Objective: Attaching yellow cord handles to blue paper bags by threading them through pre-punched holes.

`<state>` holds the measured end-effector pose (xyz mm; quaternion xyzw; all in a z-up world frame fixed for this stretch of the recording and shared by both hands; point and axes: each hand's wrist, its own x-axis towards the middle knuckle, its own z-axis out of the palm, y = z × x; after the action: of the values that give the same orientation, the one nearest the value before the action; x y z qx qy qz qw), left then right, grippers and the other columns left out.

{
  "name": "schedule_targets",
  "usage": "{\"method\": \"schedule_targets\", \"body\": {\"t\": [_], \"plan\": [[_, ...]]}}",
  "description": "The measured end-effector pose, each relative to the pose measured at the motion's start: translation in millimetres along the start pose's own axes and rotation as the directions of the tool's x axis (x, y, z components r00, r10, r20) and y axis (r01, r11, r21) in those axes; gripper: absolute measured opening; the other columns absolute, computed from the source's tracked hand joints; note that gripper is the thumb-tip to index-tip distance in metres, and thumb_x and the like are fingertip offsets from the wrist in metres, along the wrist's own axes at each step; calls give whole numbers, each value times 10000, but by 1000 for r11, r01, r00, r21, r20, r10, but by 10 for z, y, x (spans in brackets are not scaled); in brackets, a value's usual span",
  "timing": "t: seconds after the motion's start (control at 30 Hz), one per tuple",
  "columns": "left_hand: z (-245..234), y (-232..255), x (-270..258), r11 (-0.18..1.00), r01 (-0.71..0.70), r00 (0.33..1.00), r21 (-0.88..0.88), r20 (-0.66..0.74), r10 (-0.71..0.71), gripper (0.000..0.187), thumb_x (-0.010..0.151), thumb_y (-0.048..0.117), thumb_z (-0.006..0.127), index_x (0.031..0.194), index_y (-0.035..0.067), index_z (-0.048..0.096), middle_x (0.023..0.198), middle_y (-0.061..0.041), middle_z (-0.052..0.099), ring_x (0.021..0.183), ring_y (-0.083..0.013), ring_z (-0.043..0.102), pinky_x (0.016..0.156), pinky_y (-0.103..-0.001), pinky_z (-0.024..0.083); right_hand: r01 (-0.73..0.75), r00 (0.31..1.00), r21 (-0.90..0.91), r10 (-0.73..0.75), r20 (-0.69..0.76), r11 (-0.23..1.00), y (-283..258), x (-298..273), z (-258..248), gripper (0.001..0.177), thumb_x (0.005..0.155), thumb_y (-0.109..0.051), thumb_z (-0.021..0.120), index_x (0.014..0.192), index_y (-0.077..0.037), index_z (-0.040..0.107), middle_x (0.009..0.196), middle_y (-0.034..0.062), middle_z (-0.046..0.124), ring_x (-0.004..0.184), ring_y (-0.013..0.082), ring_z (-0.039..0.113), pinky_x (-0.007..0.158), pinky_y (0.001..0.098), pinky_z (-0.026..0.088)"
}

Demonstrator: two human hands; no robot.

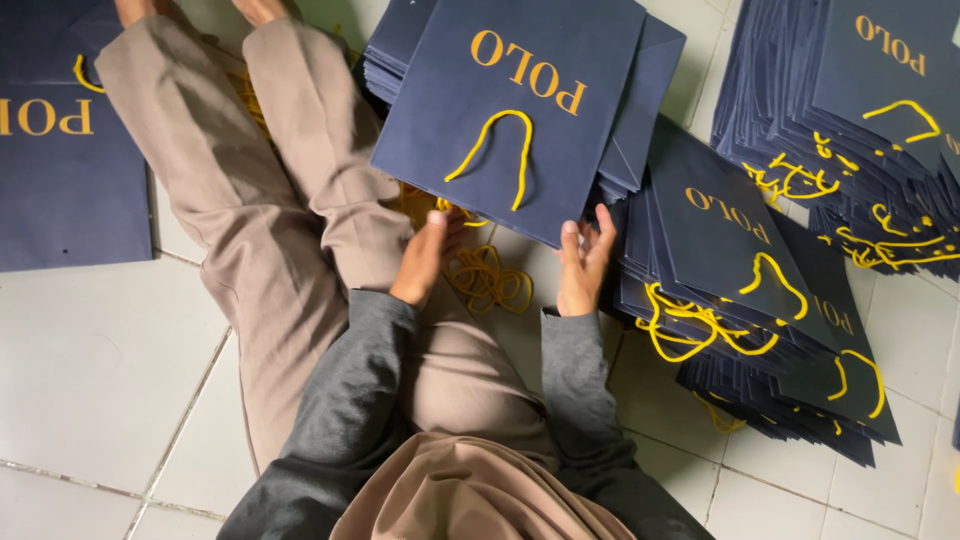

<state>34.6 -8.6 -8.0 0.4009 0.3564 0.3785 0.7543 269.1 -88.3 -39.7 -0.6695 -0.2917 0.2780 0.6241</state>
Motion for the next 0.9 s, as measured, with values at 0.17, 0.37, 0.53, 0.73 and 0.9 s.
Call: {"method": "schedule_targets", "body": {"t": [0.17, 0.37, 0.53, 0.73, 0.9], "plan": [[-163, -160, 149, 849, 221, 975, -479, 105, -195, 1084, 937, 807, 271, 1555, -82, 220, 1564, -380, 303, 1427, -524, 363, 1174, -569, 332, -120, 992, 301, 101, 80, 946, -64, -77, 111, 631, 1037, -83, 579, 1583, -133, 268, 1136, 182, 634, 860, 349, 765, 762, 403, 682], [-322, 107, 70, 597, 210, 977, -774, 185, -104, 718, 809, 738, 609, 1070, 82, 737, 1195, -237, 718, 1187, -463, 655, 1109, -668, 415, -36, 995, 319, 6, 95, 947, -466, -434, -189, 619, 992, 6, 569, 1564, -51, 341, 1105, 197, 687, 778, 324, 758, 678, 411, 689], [-737, 147, -88, 764, 204, 927, -613, -130, -351, 658, 870, 607, 704, 1275, 91, 652, 1245, -135, 710, 1119, -344, 706, 926, -583, 606, 12, 990, 247, -46, 132, 969, -974, -756, -523, 628, 975, 17, 568, 1561, -9, 344, 1074, 241, 700, 720, 339, 758, 611, 434, 690], [-188, 668, -535, 968, 11, 993, 249, -114, 18, 475, 977, 232, 717, 1353, -15, 564, 1014, -173, 622, 941, -284, 627, 841, -511, 579, 108, 979, 216, -142, 148, 970, -1418, -853, -850, 631, 956, 41, 583, 1550, 19, 370, 1116, 254, 685, 726, 315, 754, 593, 405, 686], [480, 900, -583, 921, -103, 994, 375, 12, 106, 511, 913, 126, 749, 1373, 17, 558, 981, -130, 631, 907, -214, 586, 825, -442, 571, 211, 974, 172, -223, 51, 962, -1667, -796, -1297, 629, 945, 16, 597, 1540, 18, 392, 1233, 254, 657, 809, 304, 744, 648, 419, 685]]}}
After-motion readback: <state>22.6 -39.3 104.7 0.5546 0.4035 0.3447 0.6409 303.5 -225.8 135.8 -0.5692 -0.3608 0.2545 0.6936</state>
